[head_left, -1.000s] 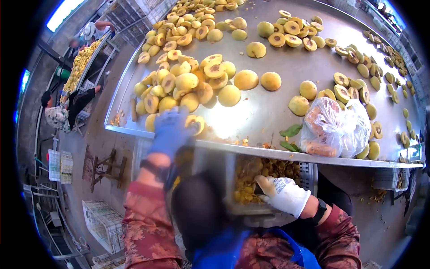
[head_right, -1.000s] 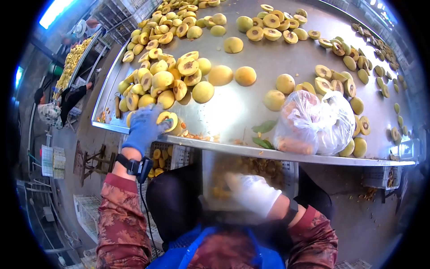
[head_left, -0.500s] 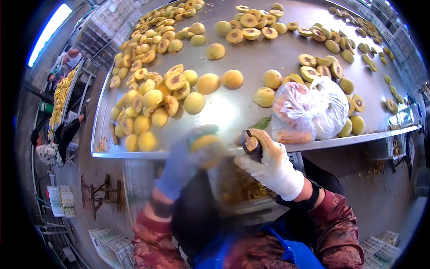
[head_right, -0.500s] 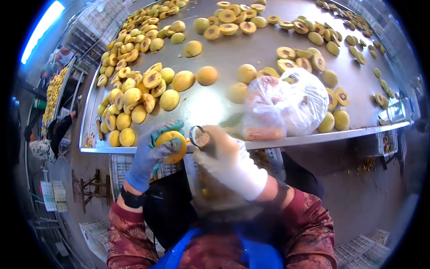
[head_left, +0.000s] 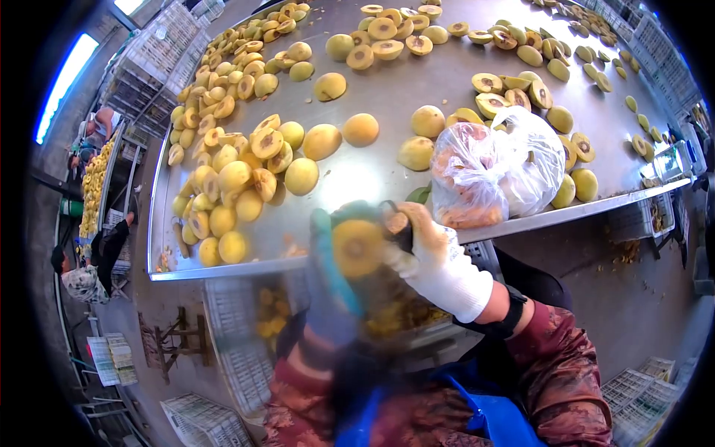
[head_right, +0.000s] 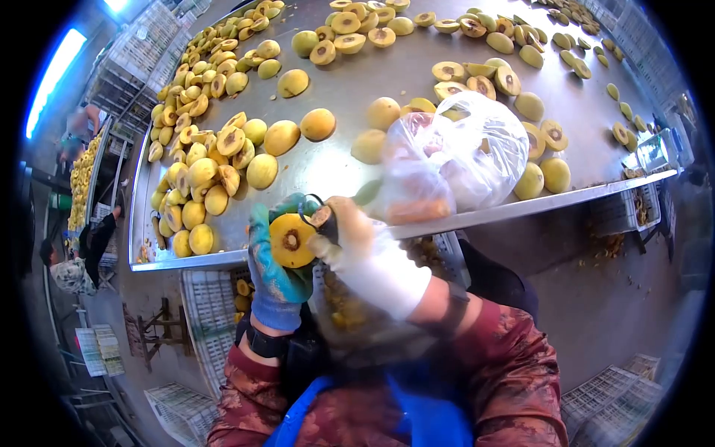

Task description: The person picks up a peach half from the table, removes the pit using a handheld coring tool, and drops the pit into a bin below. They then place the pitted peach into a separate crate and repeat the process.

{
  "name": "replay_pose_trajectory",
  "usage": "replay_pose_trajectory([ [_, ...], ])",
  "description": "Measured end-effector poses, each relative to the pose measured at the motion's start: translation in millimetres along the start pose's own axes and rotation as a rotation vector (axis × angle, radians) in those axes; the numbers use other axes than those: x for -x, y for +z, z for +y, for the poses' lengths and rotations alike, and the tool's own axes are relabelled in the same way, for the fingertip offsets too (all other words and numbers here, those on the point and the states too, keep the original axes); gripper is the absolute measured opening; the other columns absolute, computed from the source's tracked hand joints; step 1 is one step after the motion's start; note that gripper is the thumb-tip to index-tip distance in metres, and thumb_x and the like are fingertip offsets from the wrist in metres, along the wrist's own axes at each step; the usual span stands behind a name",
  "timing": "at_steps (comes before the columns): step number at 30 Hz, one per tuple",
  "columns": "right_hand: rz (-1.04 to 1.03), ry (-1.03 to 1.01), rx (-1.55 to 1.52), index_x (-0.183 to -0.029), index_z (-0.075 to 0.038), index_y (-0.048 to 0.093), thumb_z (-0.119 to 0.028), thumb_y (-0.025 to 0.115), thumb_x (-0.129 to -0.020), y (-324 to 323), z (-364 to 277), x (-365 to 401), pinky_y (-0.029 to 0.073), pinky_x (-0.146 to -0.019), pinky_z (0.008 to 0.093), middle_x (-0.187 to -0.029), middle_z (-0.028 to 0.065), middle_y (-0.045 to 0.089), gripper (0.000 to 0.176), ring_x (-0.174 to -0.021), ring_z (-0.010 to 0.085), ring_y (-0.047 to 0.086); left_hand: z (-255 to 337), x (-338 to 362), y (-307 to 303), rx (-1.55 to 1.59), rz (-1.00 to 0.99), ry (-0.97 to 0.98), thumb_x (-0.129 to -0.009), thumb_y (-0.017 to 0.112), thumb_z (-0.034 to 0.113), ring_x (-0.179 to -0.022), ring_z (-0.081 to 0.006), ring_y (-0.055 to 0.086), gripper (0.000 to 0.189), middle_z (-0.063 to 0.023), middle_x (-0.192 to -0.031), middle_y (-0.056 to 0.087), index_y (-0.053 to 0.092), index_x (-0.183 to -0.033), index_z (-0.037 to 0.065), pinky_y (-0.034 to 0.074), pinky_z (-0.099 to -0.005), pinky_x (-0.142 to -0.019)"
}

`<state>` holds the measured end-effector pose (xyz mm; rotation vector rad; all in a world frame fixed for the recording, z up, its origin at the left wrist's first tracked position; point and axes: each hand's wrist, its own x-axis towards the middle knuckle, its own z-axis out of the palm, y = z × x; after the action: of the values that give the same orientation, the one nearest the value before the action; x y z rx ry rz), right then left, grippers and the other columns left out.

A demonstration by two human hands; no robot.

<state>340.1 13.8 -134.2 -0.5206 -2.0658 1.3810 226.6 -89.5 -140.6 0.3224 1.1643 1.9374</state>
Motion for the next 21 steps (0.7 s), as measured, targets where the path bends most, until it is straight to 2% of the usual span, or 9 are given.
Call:
replay_pose_trajectory([
  [3,-0.122,0.162,-0.014,-0.108,-0.004,0.048,-0.018,0.068,-0.085,-9,-8,2,0.049,-0.069,0.0475,-0.089,0.0248,0.061,0.034,-0.084,0.0428,0.063,-1,-2,1,-0.053,0.177,0.117,-0.102,0.033,0.052,-0.1,-0.0216,0.062,0.062,-0.0115,-0.103,0.064,0.057,-0.121,-0.003,0.051,-0.0354,-0.091],
  [4,-0.161,0.126,0.041,-0.108,-0.004,0.048,-0.018,0.067,-0.085,-6,-6,4,0.049,-0.069,0.0481,-0.088,0.0249,0.061,0.033,-0.083,0.0432,0.062,0,-2,2,-0.046,0.212,0.137,-0.102,0.033,0.052,-0.101,-0.0219,0.062,0.063,-0.0117,-0.104,0.064,0.056,-0.122,-0.003,0.052,-0.0368,-0.092],
  [5,-0.196,0.091,0.095,-0.107,-0.003,0.047,-0.019,0.066,-0.085,-1,-1,10,0.048,-0.068,0.0488,-0.087,0.0249,0.06,0.033,-0.081,0.0436,0.062,2,1,3,-0.039,0.17,0.138,-0.102,0.032,0.052,-0.103,-0.0238,0.062,0.065,-0.0132,-0.108,0.063,0.052,-0.127,-0.004,0.051,-0.0416,-0.096],
  [8,-0.278,0.076,0.166,-0.11,-0.002,0.046,-0.015,0.066,-0.085,6,7,15,0.048,-0.07,0.0461,-0.09,0.0233,0.059,0.034,-0.083,0.0427,0.06,-7,2,-7,-0.36,0.102,0.352,-0.103,0.03,0.051,-0.104,-0.0251,0.061,0.064,-0.0148,-0.113,0.061,0.05,-0.129,-0.004,0.049,-0.0442,-0.099],
  [10,-0.333,0.095,0.181,-0.113,-0.002,0.045,-0.01,0.066,-0.084,10,9,17,0.048,-0.073,0.0428,-0.094,0.0217,0.058,0.037,-0.087,0.0414,0.059,-6,7,-9,-0.497,0.076,0.367,-0.105,0.029,0.041,-0.105,-0.0234,0.059,0.055,-0.0132,-0.115,0.061,0.051,-0.129,-0.004,0.046,-0.0358,-0.096],
  [12,-0.357,0.129,0.182,-0.115,0.0,0.045,-0.011,0.064,-0.085,9,6,16,0.048,-0.074,0.0433,-0.096,0.0229,0.057,0.037,-0.089,0.0417,0.059,-6,8,-11,-0.645,0.051,0.438,-0.106,0.028,0.036,-0.105,-0.0235,0.058,0.051,-0.0133,-0.116,0.061,0.051,-0.128,-0.004,0.045,-0.032,-0.095],
  [15,-0.367,0.169,0.102,-0.118,0.001,0.044,-0.011,0.063,-0.086,9,8,18,0.048,-0.074,0.0439,-0.096,0.0238,0.057,0.039,-0.09,0.0422,0.058,-10,9,-14,-0.826,0.033,0.575,-0.106,0.03,0.035,-0.105,-0.0258,0.059,0.05,-0.0163,-0.117,0.061,0.051,-0.127,-0.005,0.045,-0.0329,-0.094],
  [18,-0.309,0.099,0.089,-0.102,-0.001,0.049,-0.03,0.044,-0.096,15,16,23,0.046,-0.07,0.0438,-0.083,0.0187,0.059,0.03,-0.077,0.0371,0.056,-11,12,-17,-0.876,0.021,0.58,-0.105,0.032,0.034,-0.106,-0.0284,0.058,0.05,-0.0192,-0.12,0.06,0.051,-0.127,-0.006,0.044,-0.0346,-0.095],
  [21,-0.271,0.112,0.025,-0.09,-0.002,0.054,-0.045,0.031,-0.102,20,19,27,0.045,-0.066,0.0424,-0.073,0.0137,0.059,0.05,-0.067,0.0306,0.053,-16,16,-30,-0.998,0.006,0.593,-0.105,0.031,0.031,-0.108,-0.0327,0.057,0.048,-0.0205,-0.122,0.058,0.05,-0.128,-0.006,0.043,-0.0399,-0.097],
])
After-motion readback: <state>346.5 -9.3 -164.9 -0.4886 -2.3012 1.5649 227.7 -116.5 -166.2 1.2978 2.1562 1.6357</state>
